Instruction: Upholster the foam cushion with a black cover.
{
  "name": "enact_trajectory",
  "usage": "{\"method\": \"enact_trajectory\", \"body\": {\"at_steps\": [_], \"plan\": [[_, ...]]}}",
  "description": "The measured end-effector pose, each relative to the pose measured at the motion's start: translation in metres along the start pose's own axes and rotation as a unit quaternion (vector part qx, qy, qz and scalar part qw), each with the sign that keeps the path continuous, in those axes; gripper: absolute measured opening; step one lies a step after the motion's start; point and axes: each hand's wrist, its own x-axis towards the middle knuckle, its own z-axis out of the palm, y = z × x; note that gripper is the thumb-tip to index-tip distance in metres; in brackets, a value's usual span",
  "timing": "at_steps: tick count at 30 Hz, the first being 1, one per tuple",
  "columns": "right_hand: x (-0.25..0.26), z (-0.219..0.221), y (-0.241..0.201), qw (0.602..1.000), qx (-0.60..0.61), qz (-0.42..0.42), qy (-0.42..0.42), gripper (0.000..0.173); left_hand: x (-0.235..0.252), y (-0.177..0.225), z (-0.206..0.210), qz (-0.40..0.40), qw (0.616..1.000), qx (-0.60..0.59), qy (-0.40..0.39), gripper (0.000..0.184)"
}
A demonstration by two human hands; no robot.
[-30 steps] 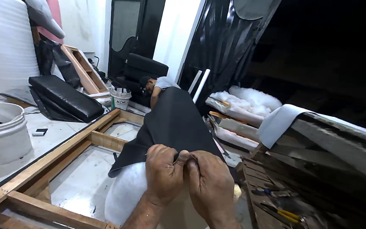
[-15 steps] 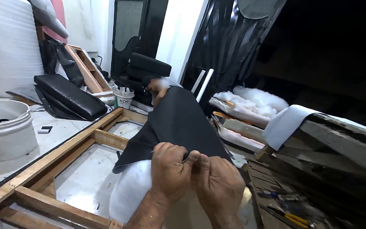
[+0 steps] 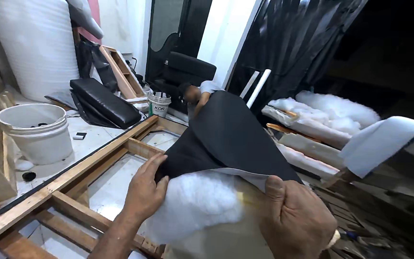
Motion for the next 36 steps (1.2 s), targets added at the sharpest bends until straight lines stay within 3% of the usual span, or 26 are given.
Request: {"method": "enact_trajectory", "body": {"at_steps": [3,7,11,14,16,18,20,21,25,28,30,31,32,34,35,36], "plan": [[-0.001,-0.001,0.001,1.0,-0.004,-0.011,-0.008,0.056,0.002,-0.025,0.02,-0.029,0.999,-0.001,0.026,0.039],[0.001,-0.002,0.0,1.0,-0.002,-0.022,-0.008,0.056,0.0,-0.049,0.032,-0.001,0.997,-0.071,-0.013,0.056],[0.0,-0.001,0.002,1.0,-0.003,-0.029,-0.012,0.055,0.016,-0.046,0.032,0.046,0.992,0.114,0.029,0.053],[0.0,0.002,0.003,0.999,-0.002,-0.036,-0.004,0.054,0.049,-0.042,0.009,-0.039,0.99,0.133,0.038,0.035],[0.0,0.0,0.003,0.999,-0.011,-0.037,-0.01,0.054,0.068,-0.031,-0.009,-0.157,0.985,0.011,0.066,0.028],[-0.001,-0.001,0.002,0.999,-0.018,-0.032,-0.016,0.054,0.083,-0.024,-0.016,-0.276,0.947,-0.153,0.065,0.03],[-0.001,0.0,0.001,0.999,-0.02,-0.027,-0.016,0.054,0.092,-0.015,-0.019,-0.328,0.912,-0.243,0.044,0.027],[-0.001,0.0,0.001,0.999,-0.021,-0.024,-0.016,0.054,0.096,-0.012,-0.021,-0.328,0.913,-0.24,0.028,0.027],[-0.001,-0.001,0.001,0.999,-0.023,-0.019,-0.014,0.054,0.115,-0.006,-0.038,-0.164,0.984,0.065,-0.027,0.025],[-0.001,-0.001,0.0,1.0,-0.021,-0.012,-0.016,0.053,0.114,-0.021,-0.042,0.031,0.958,0.281,-0.041,0.024],[-0.001,-0.001,0.0,1.0,-0.021,-0.01,-0.015,0.053,0.108,-0.031,-0.045,0.101,0.932,0.347,-0.027,0.017],[-0.001,0.0,0.001,1.0,-0.023,-0.011,-0.015,0.054,0.105,-0.032,-0.047,0.069,0.938,0.339,-0.027,0.018],[-0.001,0.0,0.002,1.0,-0.022,-0.011,-0.016,0.054,0.101,-0.029,-0.048,-0.013,0.955,0.295,-0.034,0.023],[-0.002,0.0,0.002,0.999,-0.026,-0.009,-0.017,0.055,0.096,-0.023,-0.041,-0.23,0.966,0.099,-0.059,0.024],[-0.002,0.0,0.001,0.999,-0.03,-0.01,-0.015,0.056,0.091,-0.02,-0.031,-0.33,0.94,-0.037,-0.076,0.033],[-0.001,0.0,0.0,0.999,-0.035,-0.011,-0.014,0.056,0.085,-0.009,-0.021,-0.412,0.885,-0.189,-0.105,0.053]]}}
